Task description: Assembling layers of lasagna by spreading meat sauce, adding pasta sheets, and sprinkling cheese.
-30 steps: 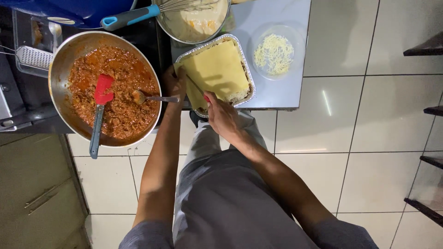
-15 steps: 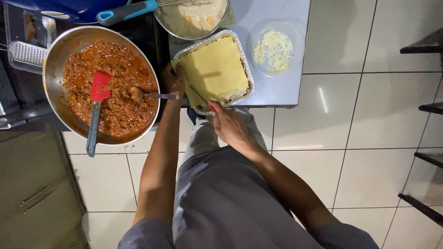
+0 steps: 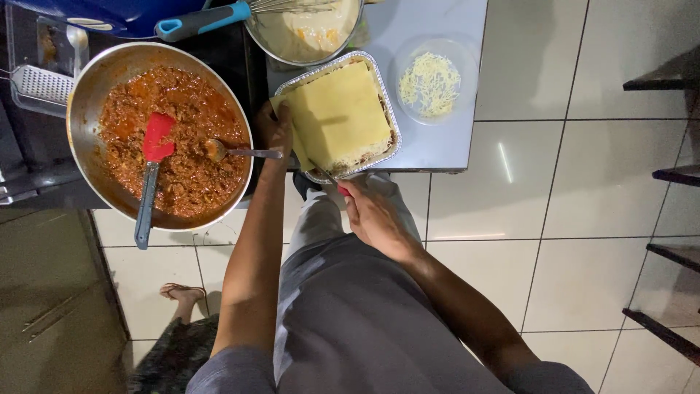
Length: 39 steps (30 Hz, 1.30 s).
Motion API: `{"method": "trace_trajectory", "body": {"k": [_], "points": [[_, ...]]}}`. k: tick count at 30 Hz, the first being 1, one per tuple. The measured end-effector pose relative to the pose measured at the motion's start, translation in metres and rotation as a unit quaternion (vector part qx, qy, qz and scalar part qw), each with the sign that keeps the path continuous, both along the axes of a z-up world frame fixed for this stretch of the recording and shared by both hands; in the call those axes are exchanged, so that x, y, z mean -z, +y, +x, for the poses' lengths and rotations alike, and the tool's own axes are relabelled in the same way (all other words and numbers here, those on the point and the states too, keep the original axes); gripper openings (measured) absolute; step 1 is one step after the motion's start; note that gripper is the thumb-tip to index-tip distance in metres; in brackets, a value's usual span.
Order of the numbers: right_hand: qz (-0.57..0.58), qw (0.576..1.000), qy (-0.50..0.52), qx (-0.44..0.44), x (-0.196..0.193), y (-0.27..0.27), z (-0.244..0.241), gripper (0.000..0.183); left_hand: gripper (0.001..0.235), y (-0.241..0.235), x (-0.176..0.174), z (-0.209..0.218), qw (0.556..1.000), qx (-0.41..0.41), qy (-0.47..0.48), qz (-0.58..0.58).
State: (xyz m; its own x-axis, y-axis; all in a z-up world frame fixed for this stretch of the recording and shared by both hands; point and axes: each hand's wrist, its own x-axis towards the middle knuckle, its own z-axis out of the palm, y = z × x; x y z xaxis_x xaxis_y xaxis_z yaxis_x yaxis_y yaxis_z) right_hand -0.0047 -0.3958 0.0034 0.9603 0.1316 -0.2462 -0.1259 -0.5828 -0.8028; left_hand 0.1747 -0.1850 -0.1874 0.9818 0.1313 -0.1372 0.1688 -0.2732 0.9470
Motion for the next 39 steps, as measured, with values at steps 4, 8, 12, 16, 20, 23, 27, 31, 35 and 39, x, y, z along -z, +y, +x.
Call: {"method": "trace_trajectory", "body": {"k": [4,8,12,16,20,23,27,31,35,39], "points": [[0.012,0.999,-0.040,-0.004,-0.012,-0.005,0.001,0.036,0.027,0.000,0.005,0.000,1.000,-0.001,0.002,-0.021],[-0.039,0.994,-0.089,-0.051,-0.014,-0.017,0.005,0.028,0.027,0.002,0.009,0.001,1.000,-0.002,-0.004,-0.023],[-0.066,0.991,0.099,-0.067,-0.068,-0.026,0.040,0.028,0.028,0.007,0.030,0.001,1.000,-0.003,-0.012,-0.020],[-0.146,0.965,0.207,-0.060,-0.066,-0.042,0.068,0.024,0.030,0.007,0.019,-0.003,0.998,-0.004,-0.010,-0.056],[-0.266,0.943,-0.177,-0.087,-0.039,-0.054,0.101,0.020,0.032,0.004,0.003,-0.004,0.995,-0.012,-0.003,-0.102],[-0.295,0.908,-0.279,-0.102,-0.040,-0.051,0.131,0.032,0.032,0.011,0.035,-0.002,0.993,-0.035,-0.008,-0.108],[-0.326,0.880,-0.315,-0.142,-0.031,-0.043,0.155,0.031,0.034,0.014,0.063,-0.005,0.992,-0.053,-0.029,-0.113],[-0.322,0.862,-0.355,-0.165,-0.031,-0.035,0.168,0.029,0.034,0.009,0.040,-0.006,0.995,-0.064,-0.014,-0.081],[-0.322,0.855,-0.365,-0.181,-0.027,-0.028,0.175,0.024,0.031,0.008,0.036,-0.006,0.996,-0.061,0.009,-0.071],[-0.312,0.855,-0.376,-0.176,-0.025,-0.024,0.180,0.019,0.030,0.006,0.025,-0.007,0.996,-0.058,0.006,-0.064]]}}
